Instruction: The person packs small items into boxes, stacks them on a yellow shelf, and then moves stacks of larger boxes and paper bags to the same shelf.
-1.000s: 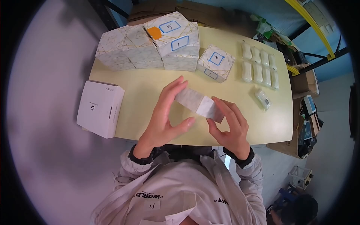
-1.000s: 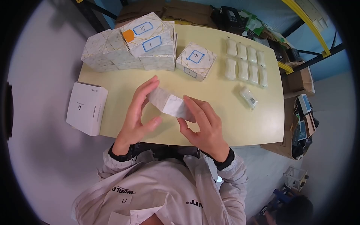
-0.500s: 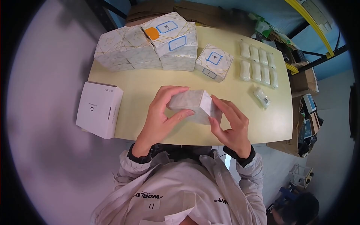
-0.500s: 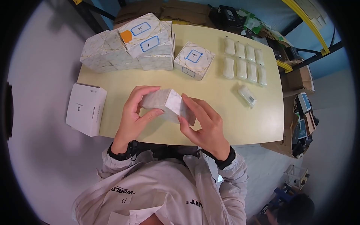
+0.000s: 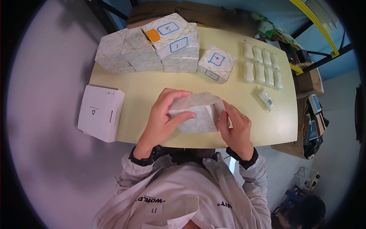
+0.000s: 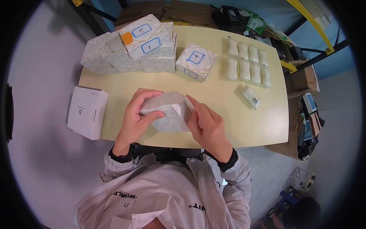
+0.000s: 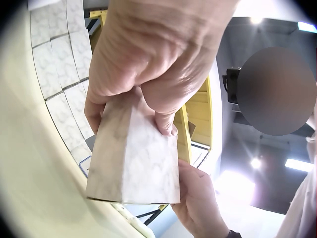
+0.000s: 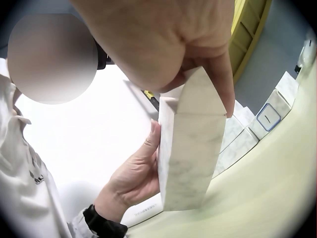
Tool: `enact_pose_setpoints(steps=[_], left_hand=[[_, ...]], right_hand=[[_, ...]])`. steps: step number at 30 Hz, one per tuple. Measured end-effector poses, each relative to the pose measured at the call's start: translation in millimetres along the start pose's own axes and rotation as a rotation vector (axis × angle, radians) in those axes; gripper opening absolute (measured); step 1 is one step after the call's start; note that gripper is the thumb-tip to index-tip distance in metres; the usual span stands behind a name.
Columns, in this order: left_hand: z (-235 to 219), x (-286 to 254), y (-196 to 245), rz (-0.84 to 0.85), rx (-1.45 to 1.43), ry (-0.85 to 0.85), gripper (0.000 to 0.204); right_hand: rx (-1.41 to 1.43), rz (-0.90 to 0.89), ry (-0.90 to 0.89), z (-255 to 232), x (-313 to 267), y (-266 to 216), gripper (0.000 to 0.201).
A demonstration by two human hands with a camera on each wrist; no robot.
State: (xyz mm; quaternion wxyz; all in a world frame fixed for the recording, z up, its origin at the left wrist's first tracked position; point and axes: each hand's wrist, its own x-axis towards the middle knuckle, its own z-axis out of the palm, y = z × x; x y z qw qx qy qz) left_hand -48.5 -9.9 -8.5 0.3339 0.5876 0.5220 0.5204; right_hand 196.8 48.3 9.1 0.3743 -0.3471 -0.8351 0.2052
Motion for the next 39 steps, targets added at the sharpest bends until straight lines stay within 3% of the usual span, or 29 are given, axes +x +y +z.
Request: enact_pose_setpoints(steps=[1, 3, 6, 10, 12, 14, 20, 24, 27, 29, 30, 32, 34, 36, 37, 39], left_hand=[[-1.5, 1.0, -0.1, 0.011, -0.001, -0.011, 0.053], [-3.8, 3.5, -1.6, 0.025, -0.003, -0.024, 0.054], [-4.2, 5.3, -2.2, 0.101, 0.069, 0.018, 0.058], [3.7, 1.6, 8.3, 0.052, 0.163, 0.049, 0.078], [8.0, 0.4, 6.2, 0.065, 0.189, 0.043, 0.087], [11.1, -0.6, 2.3, -0.085, 0.064, 0.000, 0.098], [-12.3, -11.0, 0.1, -0.139, -0.187, -0.113, 0.098], [-34.3, -15.3, -2.9, -0.078, 0.002, -0.195, 0.100], [-34.0, -17.4, 1.5, -0.022, 0.170, -0.200, 0.094], [-20.4, -17.6, -3.8, -0.137, 0.104, 0.075, 0.074], [-19.7, -16.7, -6.3, -0.136, 0.105, 0.076, 0.074], [-18.7, -10.8, -9.3, -0.104, 0.153, 0.076, 0.045], [-14.7, -6.5, -2.0, -0.162, 0.150, 0.127, 0.036], [-15.2, -3.1, -0.7, -0.215, 0.148, 0.177, 0.029], [-15.8, -3.1, -6.3, -0.214, 0.213, 0.221, 0.027], [-17.9, -5.7, -16.9, -0.206, 0.275, 0.264, 0.026]], right_hand=[[-0.001, 0.000, 0.003, -1.3, -0.2, 0.0, 0.043], [0.164, 0.191, 0.029, -5.7, -0.3, -0.3, 0.032], [0.277, 0.244, 0.073, -7.8, 1.1, -0.2, 0.024], [0.184, 0.152, 0.096, -11.2, 11.4, -17.7, 0.021], [0.193, -0.017, 0.081, -10.4, 20.1, -24.9, 0.018], [0.175, -0.012, 0.056, -13.6, 26.3, -25.5, 0.017], [0.261, 0.072, 0.048, -20.9, 52.9, -14.4, 0.014], [0.282, 0.000, 0.079, -17.5, 74.7, -14.4, 0.011], [0.275, -0.019, 0.021, -13.5, 89.8, -18.9, 0.010], [0.237, -0.061, -0.044, -13.6, 99.6, -25.2, 0.012], [0.197, -0.101, -0.110, -12.5, 103.8, -27.1, 0.015], [0.183, -0.137, -0.133, -4.2, 113.5, -24.1, 0.018], [0.166, -0.176, -0.154, 5.8, 116.3, -24.0, 0.021], [0.135, -0.173, 0.049, 15.5, 118.6, -23.7, 0.040], [0.131, -0.176, 0.054, 16.4, 117.6, -22.9, 0.040], [0.132, -0.187, 0.285, 17.4, 108.5, -22.6, 0.055]])
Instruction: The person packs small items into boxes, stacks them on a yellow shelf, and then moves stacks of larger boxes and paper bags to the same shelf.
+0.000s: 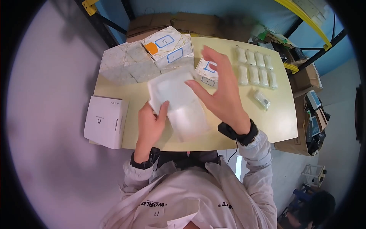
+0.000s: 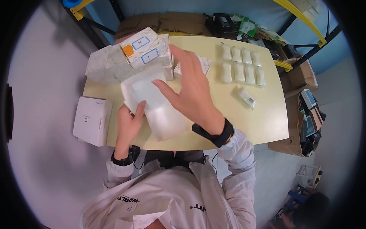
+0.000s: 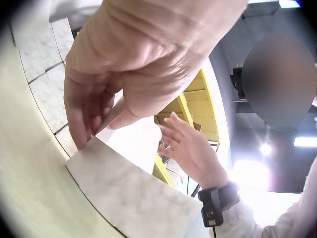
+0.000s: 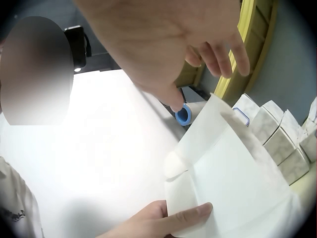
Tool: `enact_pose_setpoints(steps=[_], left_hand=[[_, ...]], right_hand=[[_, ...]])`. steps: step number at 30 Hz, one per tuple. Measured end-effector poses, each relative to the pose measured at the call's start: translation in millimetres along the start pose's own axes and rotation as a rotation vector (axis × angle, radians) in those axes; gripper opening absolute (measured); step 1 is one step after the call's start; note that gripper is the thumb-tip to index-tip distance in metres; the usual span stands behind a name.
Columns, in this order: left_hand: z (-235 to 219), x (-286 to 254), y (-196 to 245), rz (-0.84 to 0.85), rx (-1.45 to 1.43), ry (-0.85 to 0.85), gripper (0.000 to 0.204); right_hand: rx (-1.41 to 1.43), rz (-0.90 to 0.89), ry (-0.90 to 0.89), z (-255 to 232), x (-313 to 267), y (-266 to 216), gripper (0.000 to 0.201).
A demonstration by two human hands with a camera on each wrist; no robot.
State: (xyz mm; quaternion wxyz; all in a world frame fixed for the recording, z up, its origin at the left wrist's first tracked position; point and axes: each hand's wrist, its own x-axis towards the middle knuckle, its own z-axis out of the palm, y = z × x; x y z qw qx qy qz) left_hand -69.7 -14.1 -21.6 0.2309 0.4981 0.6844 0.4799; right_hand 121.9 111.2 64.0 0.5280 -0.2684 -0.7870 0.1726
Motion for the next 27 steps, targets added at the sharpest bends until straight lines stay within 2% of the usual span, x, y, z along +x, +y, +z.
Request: enact_pose_setpoints(steps=[2, 4, 6, 7, 9, 10, 12, 19, 25, 27], left_hand=[[-0.8, -3.2, -5.1, -0.092, -0.189, 0.030, 0.027], [-2.6, -6.7, -2.1, -0.107, -0.230, 0.045, 0.028], [-6.3, -8.8, -6.0, -0.160, -0.289, 0.020, 0.031], [-6.6, -8.8, -8.7, -0.160, -0.293, 0.021, 0.031], [-6.0, -7.5, -14.3, -0.197, -0.342, -0.001, 0.032], [-5.4, -5.9, -13.6, -0.195, -0.344, -0.002, 0.032], [-3.2, -2.5, -10.0, -0.176, -0.355, -0.003, 0.033], [-1.3, 8.1, 4.0, -0.111, -0.179, -0.106, 0.037], [3.9, 21.1, 15.3, 0.025, -0.131, -0.057, 0.036], [5.7, 26.7, 19.7, 0.102, -0.139, 0.014, 0.039]], right_hand=[[-0.060, 0.000, -0.007, -8.6, -17.4, 8.8, 0.054], [-0.118, 0.003, -0.018, -21.3, -38.7, 14.4, 0.053], [-0.151, 0.181, -0.296, -34.1, -61.9, 13.5, 0.046], [-0.154, 0.180, -0.298, -37.8, -71.3, 13.8, 0.046], [-0.156, 0.193, -0.436, -42.2, -87.1, 14.7, 0.038], [-0.158, 0.192, -0.435, -43.6, -92.2, 14.9, 0.038], [-0.138, 0.126, -0.554, -46.7, -102.2, 15.2, 0.032], [-0.114, 0.106, -0.624, -55.0, -110.9, 1.5, 0.042], [-0.153, 0.105, -0.604, -58.8, -117.8, 7.0, 0.043], [-0.156, 0.111, -0.593, -60.2, -118.7, 8.2, 0.042]])
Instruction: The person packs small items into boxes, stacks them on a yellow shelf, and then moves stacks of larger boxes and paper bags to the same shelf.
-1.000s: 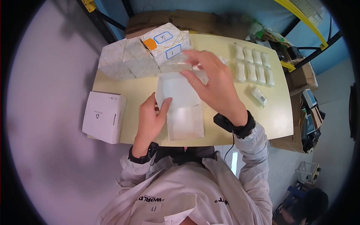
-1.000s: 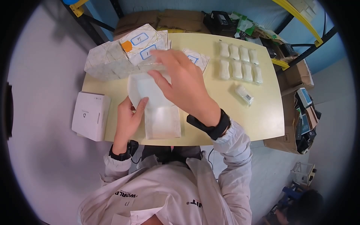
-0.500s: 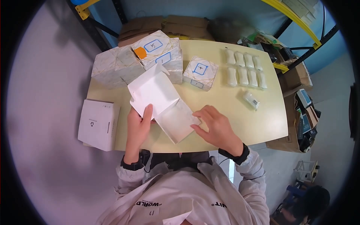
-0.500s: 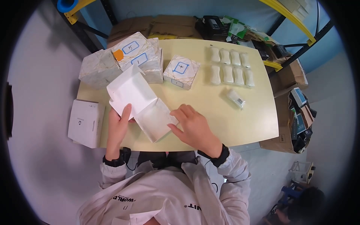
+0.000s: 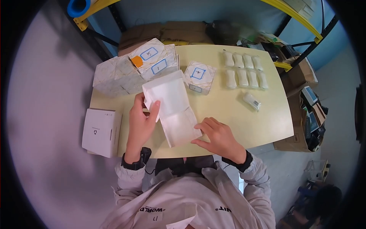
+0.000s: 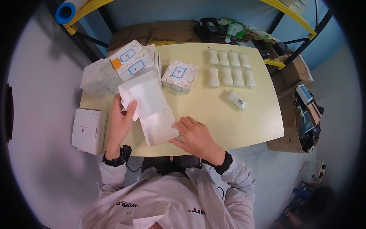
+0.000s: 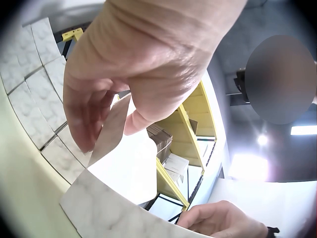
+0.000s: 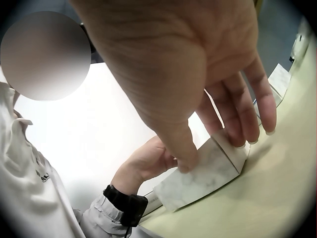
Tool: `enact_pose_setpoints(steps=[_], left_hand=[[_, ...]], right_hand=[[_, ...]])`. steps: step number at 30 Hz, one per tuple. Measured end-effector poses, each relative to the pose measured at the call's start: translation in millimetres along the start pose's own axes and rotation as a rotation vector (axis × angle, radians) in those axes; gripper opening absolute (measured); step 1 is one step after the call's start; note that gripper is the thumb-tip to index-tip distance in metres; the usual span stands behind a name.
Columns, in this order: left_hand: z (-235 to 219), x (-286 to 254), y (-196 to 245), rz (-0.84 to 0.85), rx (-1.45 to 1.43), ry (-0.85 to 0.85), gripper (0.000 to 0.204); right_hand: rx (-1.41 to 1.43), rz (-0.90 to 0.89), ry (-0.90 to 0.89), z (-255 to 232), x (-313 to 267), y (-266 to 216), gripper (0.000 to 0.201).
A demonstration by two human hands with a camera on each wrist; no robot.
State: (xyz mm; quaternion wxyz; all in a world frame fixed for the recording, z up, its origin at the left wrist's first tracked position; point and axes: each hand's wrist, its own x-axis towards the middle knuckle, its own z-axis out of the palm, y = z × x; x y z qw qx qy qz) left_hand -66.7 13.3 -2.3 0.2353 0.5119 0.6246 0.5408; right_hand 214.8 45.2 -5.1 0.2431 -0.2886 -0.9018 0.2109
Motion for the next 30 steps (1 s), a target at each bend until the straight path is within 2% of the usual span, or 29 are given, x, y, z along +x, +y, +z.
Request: enact_pose_setpoints(steps=[7, 9, 17, 23, 25, 30], left_hand=[[-5.7, 11.0, -3.4, -0.026, 0.029, -0.080, 0.043], [-8.5, 7.6, 0.4, -0.088, 0.084, -0.152, 0.046], [-14.6, -1.1, 9.9, -0.121, 0.150, -0.156, 0.050], [-18.8, -6.5, 11.3, -0.128, 0.200, -0.209, 0.056], [-19.8, -10.3, 10.2, -0.130, 0.213, -0.234, 0.057], [-15.7, -15.8, 4.9, -0.159, 0.253, -0.314, 0.057]], right_hand=[[-0.036, 0.017, 0.054, 2.7, -2.0, 5.2, 0.041], [-0.026, 0.031, 0.056, 0.8, -3.1, 4.0, 0.042], [-0.003, 0.053, 0.050, -13.7, -4.2, 10.9, 0.046], [0.020, 0.099, 0.085, -22.8, -3.4, 13.0, 0.040], [-0.012, 0.166, 0.100, -30.7, -1.6, 18.8, 0.032], [-0.045, 0.314, 0.166, -47.8, 6.3, 50.7, 0.026]])
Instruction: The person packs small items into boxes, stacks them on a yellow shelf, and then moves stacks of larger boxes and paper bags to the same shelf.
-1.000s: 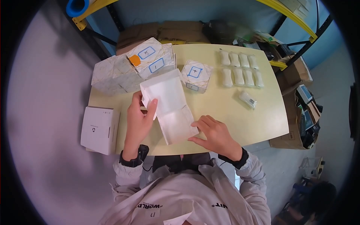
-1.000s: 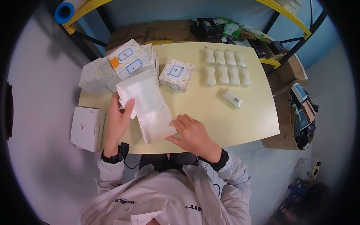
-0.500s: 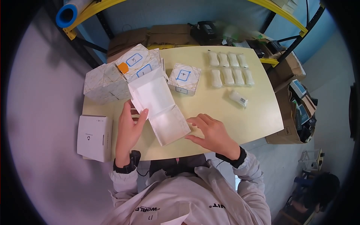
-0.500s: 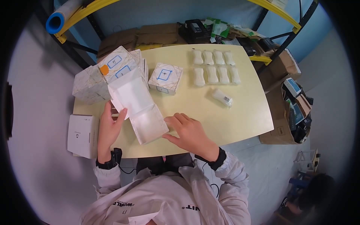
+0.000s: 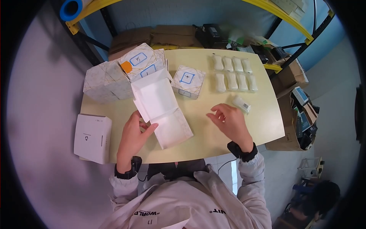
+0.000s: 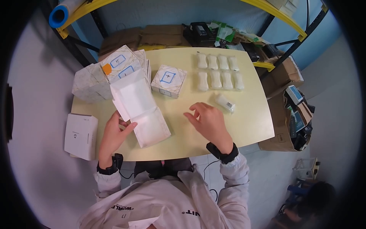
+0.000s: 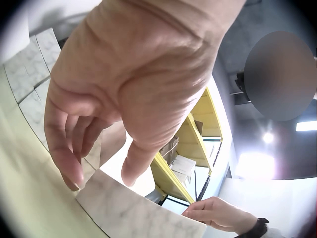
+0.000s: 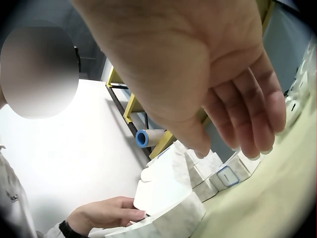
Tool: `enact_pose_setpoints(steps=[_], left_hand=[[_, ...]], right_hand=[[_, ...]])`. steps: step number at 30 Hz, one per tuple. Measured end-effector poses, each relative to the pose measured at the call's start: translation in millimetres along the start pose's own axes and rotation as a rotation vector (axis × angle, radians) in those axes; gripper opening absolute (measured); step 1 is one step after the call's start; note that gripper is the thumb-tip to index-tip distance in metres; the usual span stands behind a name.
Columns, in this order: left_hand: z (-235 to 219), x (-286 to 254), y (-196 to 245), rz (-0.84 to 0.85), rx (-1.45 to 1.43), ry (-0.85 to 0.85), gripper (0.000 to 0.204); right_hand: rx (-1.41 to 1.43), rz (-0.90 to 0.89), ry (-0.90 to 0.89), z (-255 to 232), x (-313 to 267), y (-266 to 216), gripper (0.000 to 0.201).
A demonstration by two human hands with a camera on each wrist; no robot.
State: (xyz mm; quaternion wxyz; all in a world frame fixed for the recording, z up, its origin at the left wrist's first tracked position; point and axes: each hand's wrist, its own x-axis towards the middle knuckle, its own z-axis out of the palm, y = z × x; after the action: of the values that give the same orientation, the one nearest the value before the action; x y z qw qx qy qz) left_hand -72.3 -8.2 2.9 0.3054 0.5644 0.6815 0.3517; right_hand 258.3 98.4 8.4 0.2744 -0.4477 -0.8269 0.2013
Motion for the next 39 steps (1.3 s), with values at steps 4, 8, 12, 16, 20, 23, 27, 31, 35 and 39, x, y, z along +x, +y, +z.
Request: enact_pose_setpoints(steps=[4, 8, 12, 16, 20, 23, 27, 31, 35, 39], left_hand=[[4.1, -0.8, -6.8, -0.036, -0.027, -0.049, 0.053], [9.0, -4.2, -8.5, -0.033, -0.089, -0.048, 0.044], [11.0, -6.9, -9.4, -0.071, -0.110, -0.033, 0.037], [13.0, -8.6, -8.7, -0.081, -0.119, -0.026, 0.035], [15.7, -9.7, -16.4, -0.036, -0.133, -0.003, 0.035], [16.0, -9.8, -15.6, -0.019, -0.142, 0.005, 0.034], [16.9, -9.1, -18.0, 0.000, -0.157, 0.004, 0.033], [19.0, -8.6, -18.6, 0.023, -0.137, 0.008, 0.032], [19.1, -8.8, -17.8, 0.013, -0.108, -0.007, 0.030], [18.7, -8.1, -11.0, 0.010, -0.102, -0.037, 0.030]], right_hand=[[-0.110, 0.161, 0.034, -6.2, 17.4, 22.5, 0.027], [-0.294, 0.226, 0.021, -14.4, 34.2, 36.2, 0.029], [-0.380, 0.146, 0.154, -18.4, 54.2, 51.7, 0.027], [-0.389, 0.233, 0.049, -34.8, 71.1, 48.7, 0.030], [-0.449, 0.274, -0.011, -51.4, 69.8, 49.4, 0.035], [-0.475, 0.291, -0.035, -63.4, 57.6, 58.4, 0.039], [-0.477, 0.305, -0.078, -74.0, 35.7, 69.2, 0.042], [-0.430, 0.247, -0.050, -69.8, 10.7, 93.8, 0.042], [-0.365, 0.256, -0.044, -65.1, -1.1, 101.7, 0.039], [-0.342, 0.264, -0.018, -60.7, -5.2, 100.4, 0.038]])
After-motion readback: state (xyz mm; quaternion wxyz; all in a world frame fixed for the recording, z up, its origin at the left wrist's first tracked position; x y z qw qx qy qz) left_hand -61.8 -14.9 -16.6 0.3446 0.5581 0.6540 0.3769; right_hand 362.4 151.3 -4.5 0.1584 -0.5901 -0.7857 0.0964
